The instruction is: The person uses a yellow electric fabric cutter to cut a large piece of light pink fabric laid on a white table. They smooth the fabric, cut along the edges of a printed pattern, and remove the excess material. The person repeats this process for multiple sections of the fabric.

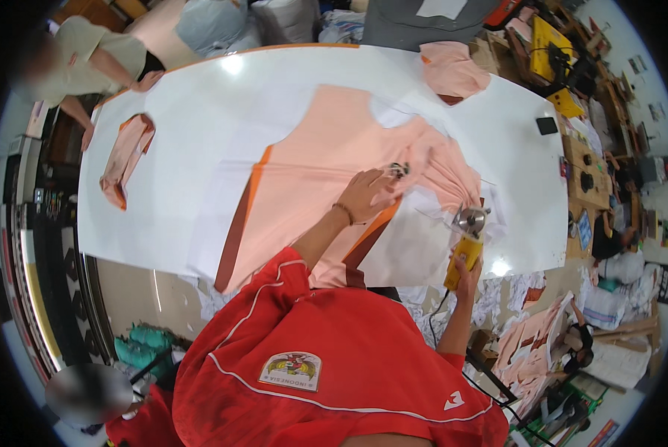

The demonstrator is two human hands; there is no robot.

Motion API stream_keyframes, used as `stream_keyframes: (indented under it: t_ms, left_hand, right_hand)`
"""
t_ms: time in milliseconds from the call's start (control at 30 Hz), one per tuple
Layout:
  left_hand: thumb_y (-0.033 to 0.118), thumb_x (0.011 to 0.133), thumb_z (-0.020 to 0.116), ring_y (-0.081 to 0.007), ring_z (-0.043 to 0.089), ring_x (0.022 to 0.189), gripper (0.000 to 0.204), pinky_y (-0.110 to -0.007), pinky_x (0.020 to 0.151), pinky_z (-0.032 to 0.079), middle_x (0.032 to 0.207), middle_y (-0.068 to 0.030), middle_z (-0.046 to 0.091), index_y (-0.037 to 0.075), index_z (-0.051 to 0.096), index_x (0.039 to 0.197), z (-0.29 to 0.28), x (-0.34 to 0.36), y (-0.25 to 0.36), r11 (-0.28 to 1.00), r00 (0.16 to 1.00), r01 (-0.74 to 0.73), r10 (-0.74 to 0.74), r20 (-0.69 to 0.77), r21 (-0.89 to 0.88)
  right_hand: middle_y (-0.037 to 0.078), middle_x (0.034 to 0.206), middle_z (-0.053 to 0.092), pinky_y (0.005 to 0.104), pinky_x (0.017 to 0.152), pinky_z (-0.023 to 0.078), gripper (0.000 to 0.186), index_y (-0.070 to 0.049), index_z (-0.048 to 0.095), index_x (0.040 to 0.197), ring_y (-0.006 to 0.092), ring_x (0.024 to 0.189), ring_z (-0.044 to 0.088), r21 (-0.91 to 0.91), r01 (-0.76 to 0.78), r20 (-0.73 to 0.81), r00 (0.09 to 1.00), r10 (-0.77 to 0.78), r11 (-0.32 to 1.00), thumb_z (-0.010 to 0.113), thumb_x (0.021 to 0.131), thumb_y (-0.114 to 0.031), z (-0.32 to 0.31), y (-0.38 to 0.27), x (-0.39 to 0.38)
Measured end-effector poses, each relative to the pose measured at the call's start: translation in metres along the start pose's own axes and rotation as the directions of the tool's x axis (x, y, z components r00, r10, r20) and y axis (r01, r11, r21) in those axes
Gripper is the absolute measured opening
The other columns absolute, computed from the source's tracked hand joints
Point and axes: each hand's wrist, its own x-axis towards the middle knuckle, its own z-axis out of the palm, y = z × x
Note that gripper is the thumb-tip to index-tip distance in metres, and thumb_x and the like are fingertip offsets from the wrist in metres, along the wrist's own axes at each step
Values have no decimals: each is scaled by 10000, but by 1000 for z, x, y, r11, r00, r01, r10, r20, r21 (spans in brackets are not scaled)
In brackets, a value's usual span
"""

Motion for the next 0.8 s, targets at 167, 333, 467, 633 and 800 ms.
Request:
stream_keyframes:
  t_ms: [167, 333, 467, 633, 800]
  left_hand:
    - [622, 973, 601, -520, 152, 1537, 827, -696, 1210, 179, 1684, -228, 244, 113, 409, 1596, -12, -153, 0, 741, 858, 505, -488, -162, 442]
    - [857, 852, 581, -584, -150, 1568, 1193, -817, 1171, 27, 1746, -304, -44, 128, 181, 1708, -62, -234, -1, 333, 399, 913, -844, -357, 234]
    - [948, 680, 656, -600, -167, 1555, 1452, -810, 1178, 21, 1736, -313, -99, 137, 44, 1718, -101, -251, -40, 341, 460, 846, -855, -240, 409]
    - [924, 505, 796, -573, -128, 1578, 1644, -749, 1227, 24, 1746, -286, -116, 178, -25, 1718, -172, -236, -134, 411, 550, 702, -832, -75, 581]
    - [582, 701, 898, -446, 95, 1621, 1297, -618, 1285, 169, 1753, -239, 116, 216, 169, 1710, -273, -221, -178, 40, 473, 573, -832, -290, 819]
  right_hand:
    - [142, 1167, 717, 343, 837, 564, 573, -22, 510, 1445, 222, 957, 689, 113, 119, 138, 981, -134, 986, 734, 947, -197, 47, -21, 76]
    - [77, 1080, 709, 311, 744, 539, 383, -26, 621, 1308, 161, 865, 665, -23, 49, 143, 989, -45, 999, 704, 1001, -241, 22, 17, 191]
    - [54, 980, 707, 302, 690, 534, 300, -32, 667, 1169, 144, 797, 664, 124, 60, 96, 993, -73, 990, 738, 996, -265, -8, 16, 264]
    - [72, 997, 707, 313, 653, 561, 315, -42, 646, 1225, 184, 793, 693, 243, 120, -187, 980, -74, 963, 728, 995, -241, -45, 1, 266]
    - [142, 1097, 711, 337, 687, 592, 459, -7, 552, 1384, 257, 901, 745, 140, 79, -78, 995, -68, 987, 720, 986, -163, -14, -17, 180]
